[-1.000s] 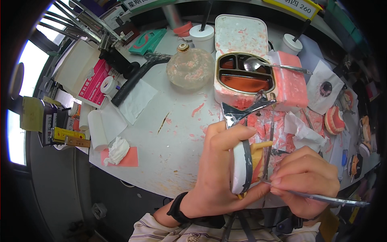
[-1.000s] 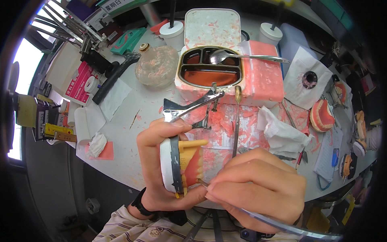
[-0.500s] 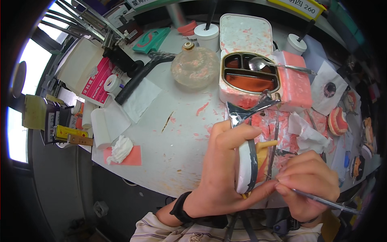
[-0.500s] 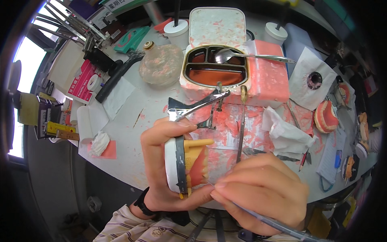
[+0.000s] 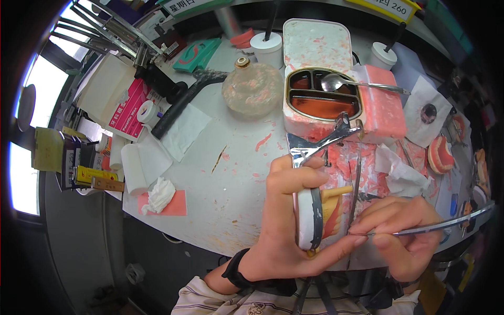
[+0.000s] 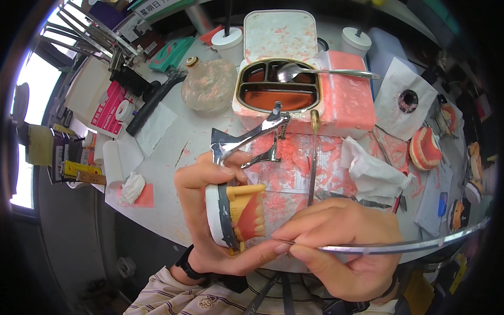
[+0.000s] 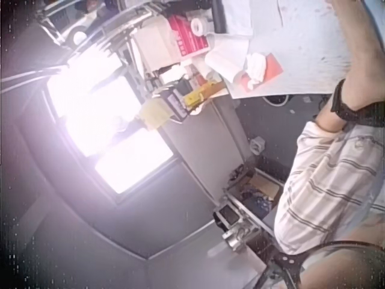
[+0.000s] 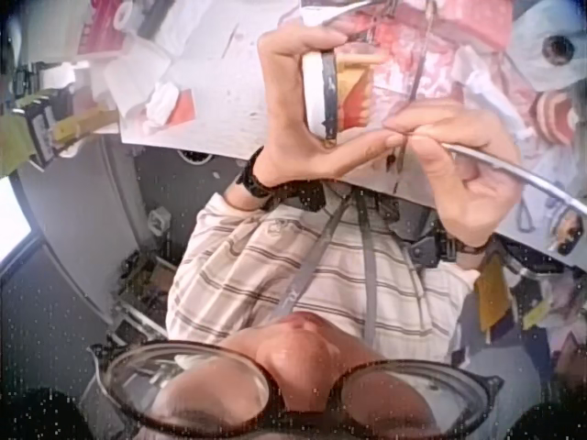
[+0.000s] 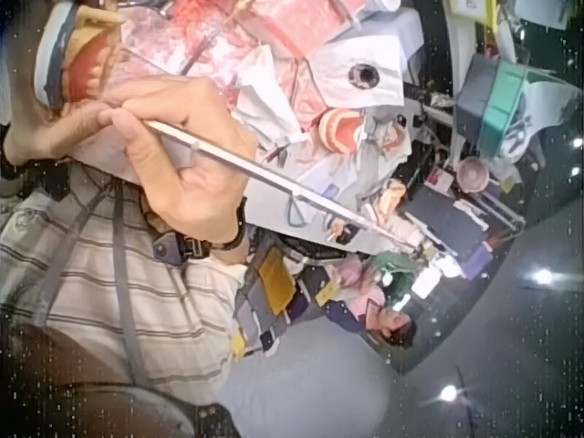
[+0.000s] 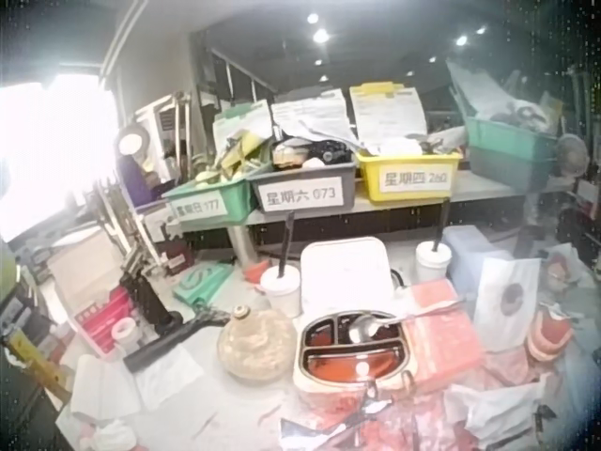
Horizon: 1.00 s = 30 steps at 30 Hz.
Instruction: The recorder is using a dental tool to refine and shape a dental model on a workbench.
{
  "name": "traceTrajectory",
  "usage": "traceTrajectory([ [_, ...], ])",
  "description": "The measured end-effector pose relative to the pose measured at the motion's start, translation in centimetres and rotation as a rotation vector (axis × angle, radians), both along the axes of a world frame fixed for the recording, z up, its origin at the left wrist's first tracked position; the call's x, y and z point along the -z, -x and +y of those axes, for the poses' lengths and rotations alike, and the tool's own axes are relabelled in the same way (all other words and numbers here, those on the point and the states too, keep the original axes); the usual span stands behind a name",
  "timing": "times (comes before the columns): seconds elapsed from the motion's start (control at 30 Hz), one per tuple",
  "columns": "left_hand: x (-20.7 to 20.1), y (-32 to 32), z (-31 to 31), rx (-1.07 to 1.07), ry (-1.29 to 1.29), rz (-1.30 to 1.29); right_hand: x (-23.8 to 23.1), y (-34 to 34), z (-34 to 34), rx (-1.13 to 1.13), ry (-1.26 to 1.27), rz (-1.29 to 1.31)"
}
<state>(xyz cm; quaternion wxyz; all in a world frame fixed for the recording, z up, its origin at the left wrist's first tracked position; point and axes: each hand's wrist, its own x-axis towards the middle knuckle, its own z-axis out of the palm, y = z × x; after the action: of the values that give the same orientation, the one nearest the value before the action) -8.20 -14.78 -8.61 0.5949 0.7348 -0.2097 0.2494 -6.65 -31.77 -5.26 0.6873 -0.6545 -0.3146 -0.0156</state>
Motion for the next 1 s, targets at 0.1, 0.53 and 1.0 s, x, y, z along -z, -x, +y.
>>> traceTrajectory([
  [0.1, 0.3, -0.2, -0.1, 0.043, 0.031, -0.042, -0.1, 0.3, 0.1, 0.024, -0.091, 0.128],
  [0.53, 0.6, 0.2, -0.3, 0.028, 0.049, 0.017, -0.7, -0.8, -0.1, 0.073, 0.289, -0.325],
  [1.0, 0.6, 0.4, 0.1, 0.024, 0.061, 0.048, -0.4, -0.7, 0.0, 0.018, 0.208, -0.314],
])
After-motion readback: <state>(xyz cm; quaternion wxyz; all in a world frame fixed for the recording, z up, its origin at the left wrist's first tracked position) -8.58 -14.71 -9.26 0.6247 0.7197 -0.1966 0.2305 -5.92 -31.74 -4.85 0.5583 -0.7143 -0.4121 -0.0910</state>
